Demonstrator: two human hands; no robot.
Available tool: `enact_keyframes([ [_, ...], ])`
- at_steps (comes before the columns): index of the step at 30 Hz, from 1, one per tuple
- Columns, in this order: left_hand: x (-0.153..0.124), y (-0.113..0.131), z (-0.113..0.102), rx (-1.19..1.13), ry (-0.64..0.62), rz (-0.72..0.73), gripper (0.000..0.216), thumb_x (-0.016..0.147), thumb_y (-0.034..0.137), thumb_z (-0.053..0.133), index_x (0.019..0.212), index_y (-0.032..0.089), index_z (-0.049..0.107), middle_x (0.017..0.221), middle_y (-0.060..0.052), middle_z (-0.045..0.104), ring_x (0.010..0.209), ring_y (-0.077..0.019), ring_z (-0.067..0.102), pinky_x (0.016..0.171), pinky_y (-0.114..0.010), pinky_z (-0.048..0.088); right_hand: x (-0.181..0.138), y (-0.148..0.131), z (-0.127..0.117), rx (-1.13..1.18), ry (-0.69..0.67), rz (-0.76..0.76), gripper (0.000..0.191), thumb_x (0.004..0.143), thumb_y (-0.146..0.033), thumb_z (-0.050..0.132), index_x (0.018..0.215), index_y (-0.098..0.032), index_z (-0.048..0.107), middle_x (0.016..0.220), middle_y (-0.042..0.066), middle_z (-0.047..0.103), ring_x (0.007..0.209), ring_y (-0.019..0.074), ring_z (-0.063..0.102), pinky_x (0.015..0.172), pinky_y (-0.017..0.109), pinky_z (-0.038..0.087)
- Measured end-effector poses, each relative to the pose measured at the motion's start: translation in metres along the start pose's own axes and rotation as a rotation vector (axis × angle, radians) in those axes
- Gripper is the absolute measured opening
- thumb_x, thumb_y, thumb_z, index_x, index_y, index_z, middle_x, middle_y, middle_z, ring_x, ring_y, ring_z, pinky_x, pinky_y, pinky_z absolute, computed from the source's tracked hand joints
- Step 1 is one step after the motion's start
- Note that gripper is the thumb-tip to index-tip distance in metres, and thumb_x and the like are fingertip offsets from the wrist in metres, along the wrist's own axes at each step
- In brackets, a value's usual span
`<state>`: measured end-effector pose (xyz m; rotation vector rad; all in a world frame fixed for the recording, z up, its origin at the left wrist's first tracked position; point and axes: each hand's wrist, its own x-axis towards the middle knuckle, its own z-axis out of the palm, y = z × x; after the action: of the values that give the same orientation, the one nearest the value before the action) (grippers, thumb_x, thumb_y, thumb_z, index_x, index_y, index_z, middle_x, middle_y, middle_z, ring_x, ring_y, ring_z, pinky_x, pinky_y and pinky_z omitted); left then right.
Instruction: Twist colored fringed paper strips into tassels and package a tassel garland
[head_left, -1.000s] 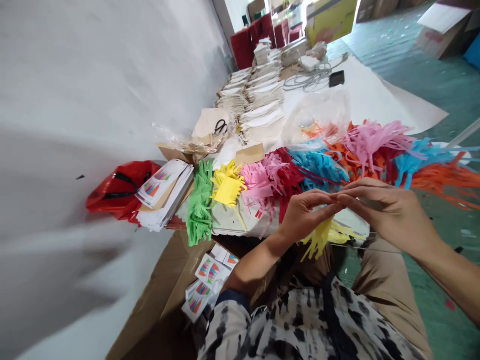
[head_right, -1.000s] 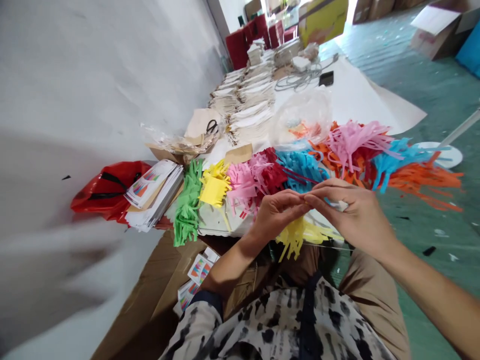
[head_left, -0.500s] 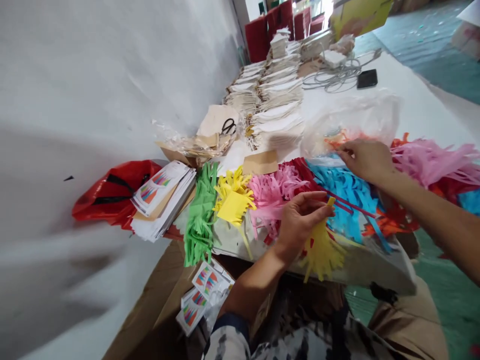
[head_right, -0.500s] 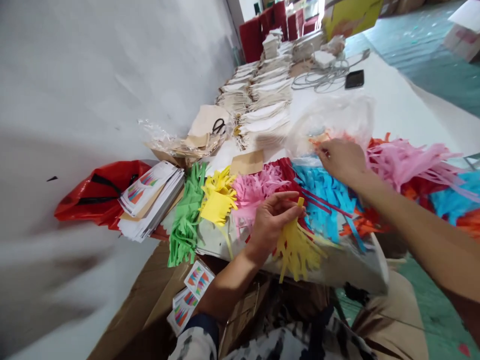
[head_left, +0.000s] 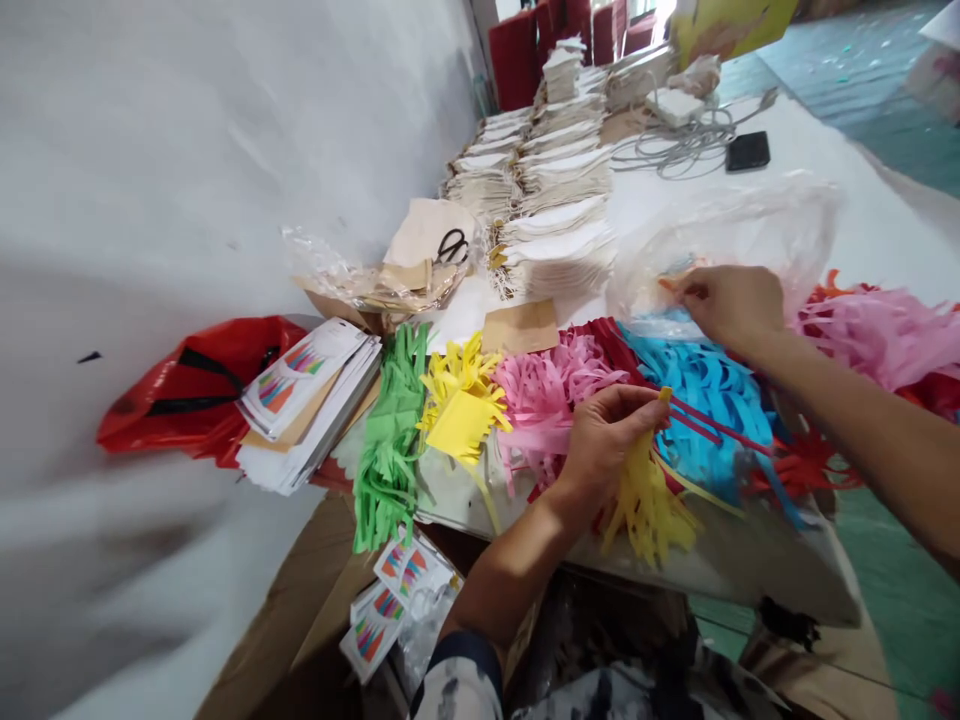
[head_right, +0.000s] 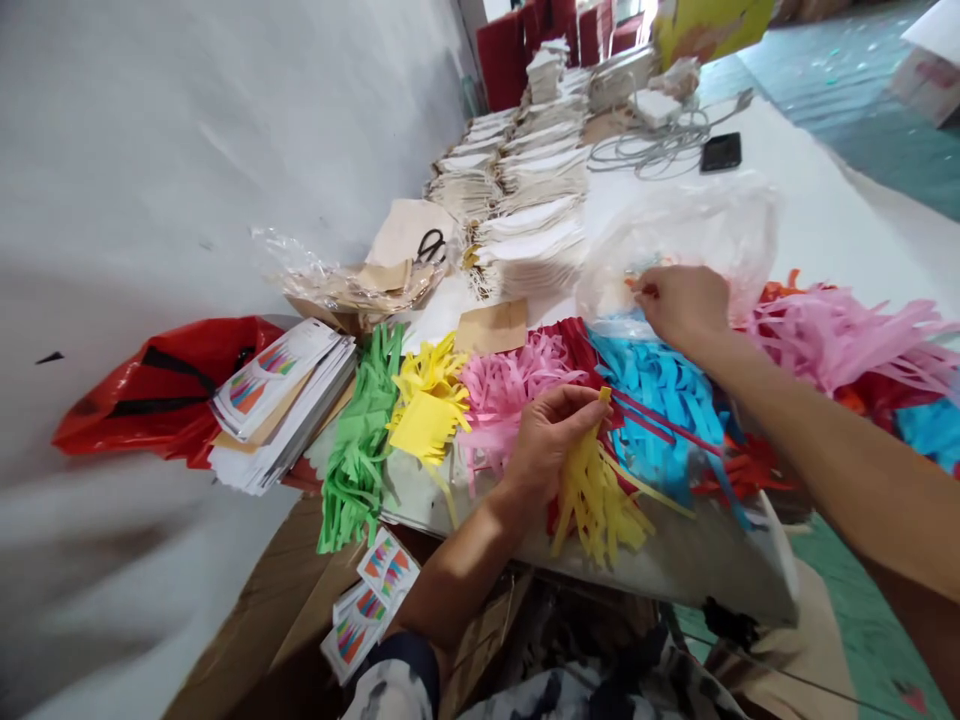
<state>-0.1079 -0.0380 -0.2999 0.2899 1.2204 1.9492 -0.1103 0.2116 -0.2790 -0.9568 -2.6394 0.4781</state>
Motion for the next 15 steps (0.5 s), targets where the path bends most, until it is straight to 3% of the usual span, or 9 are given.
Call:
enact_keyframes([
  [2,-0.007,-0.001,0.002,0.017,0.005,0.027,0.046,0.071,0.051,0.106,0.094,0.018,0.085,0.09,-0.003,0.079,0.081,-0.0128,0.071,0.078,-0.026,0.053,-0.036,-0.001,-0.019,0.186,0.019,-0.052,0.03,0.102,-0.04,0.07,0.115,-0.019,0.087,0.118,0.012,0.087,0.105,0.0269,0.08,0.091,0.037,0.058],
  [4,-0.016,-0.001,0.004,0.032,0.002,0.057,0.042,0.075,0.05,0.104,0.095,0.018,0.085,0.093,-0.003,0.079,0.083,-0.0121,0.07,0.081,-0.026,0.052,-0.082,-0.003,-0.037,0.619,0.03,-0.136,0.031,0.09,-0.054,0.083,0.092,-0.023,0.087,0.103,0.007,0.087,0.092,0.0268,0.08,0.082,0.036,0.061],
  [5,-0.022,-0.001,0.005,0.042,-0.002,0.072,0.041,0.076,0.049,0.104,0.094,0.018,0.084,0.092,-0.002,0.079,0.082,-0.0116,0.069,0.08,-0.025,0.052,-0.105,-0.004,-0.045,0.71,0.016,-0.172,0.032,0.084,-0.058,0.088,0.087,-0.026,0.087,0.096,0.005,0.086,0.087,0.0263,0.08,0.078,0.037,0.062],
  [9,-0.045,0.003,0.014,0.101,-0.038,0.096,0.043,0.075,0.053,0.104,0.09,0.018,0.083,0.086,-0.001,0.077,0.076,-0.0109,0.065,0.075,-0.025,0.052,-0.177,-0.007,-0.067,0.715,-0.04,-0.228,0.023,0.089,-0.061,0.087,0.091,-0.038,0.09,0.081,-0.001,0.082,0.064,0.02,0.07,0.058,0.033,0.056],
  [15,-0.073,0.002,0.026,0.16,-0.067,0.134,0.046,0.073,0.054,0.105,0.09,0.018,0.082,0.085,-0.001,0.077,0.074,-0.0111,0.065,0.072,-0.026,0.053,-0.206,-0.001,-0.083,0.673,0.002,-0.273,0.031,0.091,-0.07,0.084,0.096,-0.04,0.09,0.089,0.0,0.084,0.076,0.0222,0.075,0.066,0.036,0.057],
])
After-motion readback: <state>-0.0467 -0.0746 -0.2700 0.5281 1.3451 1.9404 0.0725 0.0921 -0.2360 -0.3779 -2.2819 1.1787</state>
